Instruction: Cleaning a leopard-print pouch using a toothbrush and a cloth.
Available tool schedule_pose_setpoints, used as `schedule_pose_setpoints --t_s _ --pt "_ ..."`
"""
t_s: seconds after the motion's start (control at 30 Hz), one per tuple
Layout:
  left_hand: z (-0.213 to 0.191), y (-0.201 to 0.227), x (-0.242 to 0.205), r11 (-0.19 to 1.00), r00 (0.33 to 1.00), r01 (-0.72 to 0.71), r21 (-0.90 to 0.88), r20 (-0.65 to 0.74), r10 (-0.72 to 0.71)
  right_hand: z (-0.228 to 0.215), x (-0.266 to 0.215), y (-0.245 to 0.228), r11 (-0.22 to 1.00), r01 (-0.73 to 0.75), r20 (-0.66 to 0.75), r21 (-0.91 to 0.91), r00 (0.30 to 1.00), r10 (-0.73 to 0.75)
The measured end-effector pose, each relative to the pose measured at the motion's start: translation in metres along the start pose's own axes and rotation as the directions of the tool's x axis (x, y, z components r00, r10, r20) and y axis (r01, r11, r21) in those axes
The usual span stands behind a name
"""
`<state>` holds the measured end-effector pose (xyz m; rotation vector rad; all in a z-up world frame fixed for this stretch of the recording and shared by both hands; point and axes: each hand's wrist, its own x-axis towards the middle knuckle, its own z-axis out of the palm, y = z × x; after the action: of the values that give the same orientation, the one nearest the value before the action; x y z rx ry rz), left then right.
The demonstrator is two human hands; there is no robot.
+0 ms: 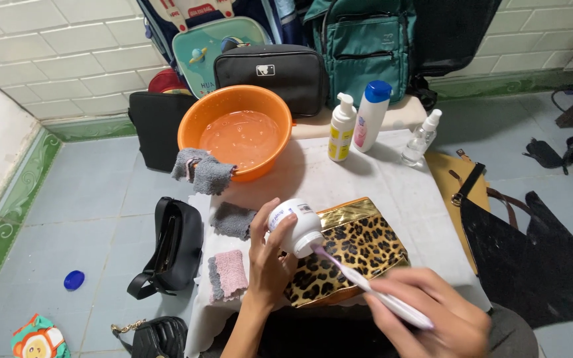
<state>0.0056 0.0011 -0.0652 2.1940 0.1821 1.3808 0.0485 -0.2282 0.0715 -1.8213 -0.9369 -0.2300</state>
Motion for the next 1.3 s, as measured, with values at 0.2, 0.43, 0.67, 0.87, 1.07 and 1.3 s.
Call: schedule_pose_setpoints --t_s 0.2,0.43,0.67,0.87,1.07,1.3 --pt "-0.003 0.006 0.003 1.000 1.000 0.007 0.007 0.028 -0.007 0.021 0.016 0.003 0.995 0.103 0.156 0.011 0.982 -0.103" --pt "-0.002 0.005 0.003 1.000 0.999 0.010 0.003 0.048 -0.010 0.021 0.025 0.000 0.999 -0.022 0.206 0.049 0.979 0.011" --pt "-0.003 0.010 0.012 0.999 0.999 0.048 0.004 0.019 -0.048 0.016 0.007 0.027 0.880 -0.325 0.028 0.347 0.941 0.336" --pt "-0.007 0.015 0.020 0.981 0.981 0.191 0.006 0.017 -0.192 0.005 -0.010 0.063 0.315 -0.515 0.157 0.797 0.680 0.716" --pt "-0.008 0.021 0.045 0.951 0.949 0.310 0.006 0.051 -0.310 -0.005 -0.025 0.083 0.161 -0.520 0.188 0.839 0.554 0.811" --pt "0.052 -0.018 0.105 0.931 0.904 0.364 -0.024 0.251 -0.347 0.012 -0.052 0.081 0.513 -0.497 -0.095 0.700 0.647 0.757"
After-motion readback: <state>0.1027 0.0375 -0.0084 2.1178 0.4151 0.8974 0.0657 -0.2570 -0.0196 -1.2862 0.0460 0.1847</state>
